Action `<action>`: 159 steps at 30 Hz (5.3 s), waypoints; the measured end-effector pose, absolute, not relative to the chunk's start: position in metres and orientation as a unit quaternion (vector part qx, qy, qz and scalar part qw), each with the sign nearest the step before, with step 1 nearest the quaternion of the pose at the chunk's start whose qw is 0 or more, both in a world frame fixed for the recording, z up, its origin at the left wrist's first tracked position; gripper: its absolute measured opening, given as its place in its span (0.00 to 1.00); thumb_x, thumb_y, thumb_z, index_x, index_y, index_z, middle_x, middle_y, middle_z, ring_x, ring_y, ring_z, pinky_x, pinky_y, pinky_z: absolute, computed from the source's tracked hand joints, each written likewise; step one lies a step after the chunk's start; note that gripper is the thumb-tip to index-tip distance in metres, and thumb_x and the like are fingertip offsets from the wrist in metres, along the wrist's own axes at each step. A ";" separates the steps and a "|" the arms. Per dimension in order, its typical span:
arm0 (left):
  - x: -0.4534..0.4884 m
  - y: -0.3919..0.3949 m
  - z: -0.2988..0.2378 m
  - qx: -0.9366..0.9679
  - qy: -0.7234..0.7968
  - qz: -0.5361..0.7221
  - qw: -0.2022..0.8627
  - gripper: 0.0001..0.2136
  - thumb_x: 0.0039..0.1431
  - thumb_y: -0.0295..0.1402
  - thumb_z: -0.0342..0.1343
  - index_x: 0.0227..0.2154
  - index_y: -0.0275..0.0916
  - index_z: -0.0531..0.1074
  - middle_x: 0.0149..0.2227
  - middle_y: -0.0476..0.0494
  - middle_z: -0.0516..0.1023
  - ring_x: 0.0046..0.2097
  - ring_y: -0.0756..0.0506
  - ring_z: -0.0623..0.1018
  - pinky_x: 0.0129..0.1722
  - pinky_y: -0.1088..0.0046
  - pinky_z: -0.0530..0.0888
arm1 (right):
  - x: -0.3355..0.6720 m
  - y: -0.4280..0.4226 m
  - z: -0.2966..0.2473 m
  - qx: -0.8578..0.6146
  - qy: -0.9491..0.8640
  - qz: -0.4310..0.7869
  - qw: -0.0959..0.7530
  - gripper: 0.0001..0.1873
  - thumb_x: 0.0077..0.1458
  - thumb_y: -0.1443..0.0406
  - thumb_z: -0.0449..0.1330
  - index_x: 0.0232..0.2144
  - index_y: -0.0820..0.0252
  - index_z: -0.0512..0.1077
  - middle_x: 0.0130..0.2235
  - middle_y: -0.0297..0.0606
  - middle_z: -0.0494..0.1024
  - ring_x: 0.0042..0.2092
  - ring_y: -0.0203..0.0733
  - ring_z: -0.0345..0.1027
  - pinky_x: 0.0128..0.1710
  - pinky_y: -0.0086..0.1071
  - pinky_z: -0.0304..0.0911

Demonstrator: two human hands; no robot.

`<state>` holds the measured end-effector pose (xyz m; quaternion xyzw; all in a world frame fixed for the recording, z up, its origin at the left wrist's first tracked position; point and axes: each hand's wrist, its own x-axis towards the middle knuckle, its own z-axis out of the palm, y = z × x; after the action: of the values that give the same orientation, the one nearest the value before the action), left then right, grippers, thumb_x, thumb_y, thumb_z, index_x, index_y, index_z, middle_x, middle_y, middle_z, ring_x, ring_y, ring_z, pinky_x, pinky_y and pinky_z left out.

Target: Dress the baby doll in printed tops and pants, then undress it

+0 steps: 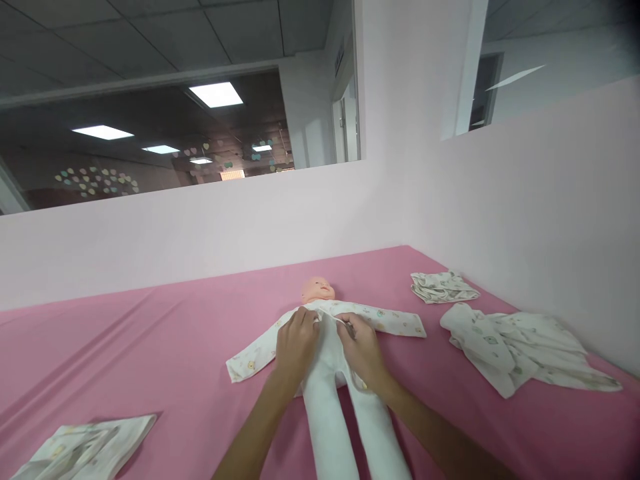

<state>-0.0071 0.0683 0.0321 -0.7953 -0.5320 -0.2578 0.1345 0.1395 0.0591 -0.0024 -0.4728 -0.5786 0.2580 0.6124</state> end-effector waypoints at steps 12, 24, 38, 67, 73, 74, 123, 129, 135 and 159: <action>0.008 0.067 0.031 -0.791 -0.549 -0.264 0.060 0.12 0.64 0.26 0.44 0.42 0.40 0.72 0.40 0.47 0.76 0.39 0.46 0.75 0.34 0.71 0.63 | 0.143 0.061 0.000 -0.458 -0.549 0.316 0.623 0.13 0.57 0.61 0.54 0.36 0.59 0.76 0.36 0.36 0.78 0.38 0.43 0.68 0.39 0.34 0.60; 0.013 0.066 0.021 -0.770 -0.533 -0.351 0.002 0.08 0.63 0.27 0.47 0.39 0.40 0.71 0.40 0.46 0.77 0.42 0.44 0.75 0.40 0.68 0.65 | 0.143 0.064 -0.001 -0.454 -0.552 0.311 0.626 0.12 0.57 0.61 0.54 0.37 0.59 0.76 0.37 0.37 0.79 0.38 0.43 0.70 0.40 0.34 0.62; 0.014 0.065 0.013 -0.751 -0.519 -0.402 -0.076 0.06 0.63 0.29 0.46 0.33 0.39 0.69 0.35 0.46 0.75 0.39 0.45 0.73 0.39 0.68 0.66 | 0.139 0.059 0.001 -0.467 -0.576 0.314 0.593 0.13 0.57 0.62 0.54 0.38 0.56 0.77 0.38 0.36 0.80 0.39 0.43 0.71 0.40 0.34 0.63; 0.001 0.058 0.038 -0.633 -0.479 -0.430 -0.430 0.07 0.51 0.29 0.53 0.32 0.36 0.72 0.27 0.50 0.72 0.30 0.51 0.70 0.32 0.76 0.66 | 0.133 0.046 0.004 -0.451 -0.677 0.235 0.531 0.17 0.61 0.64 0.50 0.44 0.51 0.77 0.53 0.38 0.76 0.55 0.45 0.68 0.57 0.45 0.59; -0.004 0.058 0.043 -0.583 -0.471 -0.439 -0.495 0.07 0.52 0.34 0.54 0.26 0.35 0.70 0.22 0.53 0.65 0.25 0.54 0.62 0.25 0.77 0.60 | 0.132 0.045 0.001 -0.457 -0.730 0.178 0.477 0.19 0.61 0.67 0.48 0.45 0.49 0.77 0.56 0.38 0.73 0.56 0.46 0.65 0.56 0.47 0.56; -0.005 0.059 0.042 -0.581 -0.471 -0.447 -0.491 0.08 0.52 0.35 0.55 0.26 0.35 0.69 0.22 0.52 0.65 0.25 0.54 0.63 0.25 0.77 0.60 | 0.133 0.045 0.000 -0.454 -0.737 0.176 0.469 0.19 0.62 0.68 0.48 0.46 0.49 0.76 0.56 0.38 0.73 0.57 0.46 0.64 0.56 0.48 0.55; -0.023 0.025 0.021 -0.719 -0.577 -0.354 -0.161 0.04 0.56 0.27 0.44 0.28 0.40 0.63 0.33 0.47 0.73 0.37 0.44 0.71 0.38 0.67 0.65 | 0.137 0.016 -0.002 -0.590 -0.726 -0.108 0.338 0.09 0.55 0.72 0.51 0.29 0.57 0.68 0.34 0.41 0.74 0.37 0.47 0.65 0.39 0.41 0.56; -0.018 0.025 0.016 -0.736 -0.563 -0.352 -0.130 0.06 0.60 0.32 0.45 0.31 0.40 0.66 0.32 0.48 0.73 0.35 0.45 0.70 0.37 0.68 0.64 | 0.130 0.002 -0.008 -0.588 -0.739 -0.054 0.325 0.05 0.52 0.71 0.55 0.30 0.57 0.69 0.35 0.38 0.74 0.37 0.47 0.66 0.39 0.40 0.58; -0.019 0.023 0.003 -0.757 -0.522 -0.375 -0.117 0.07 0.61 0.30 0.45 0.32 0.39 0.68 0.34 0.47 0.73 0.37 0.46 0.70 0.38 0.69 0.65 | 0.126 0.005 -0.008 -0.611 -0.740 -0.068 0.272 0.13 0.49 0.78 0.50 0.30 0.61 0.71 0.35 0.43 0.75 0.39 0.50 0.67 0.41 0.41 0.59; 0.007 0.015 0.003 -0.743 -0.530 -0.404 -0.058 0.08 0.63 0.28 0.46 0.28 0.40 0.64 0.31 0.48 0.74 0.33 0.46 0.71 0.32 0.71 0.64 | 0.152 0.010 0.020 -0.456 -0.523 0.508 0.511 0.12 0.55 0.57 0.56 0.35 0.57 0.76 0.34 0.34 0.74 0.39 0.42 0.64 0.40 0.33 0.61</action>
<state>0.0074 0.0153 0.0025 -0.7433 -0.5299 -0.4040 -0.0584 0.1524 0.0100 0.0201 -0.4558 -0.5232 0.5077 0.5105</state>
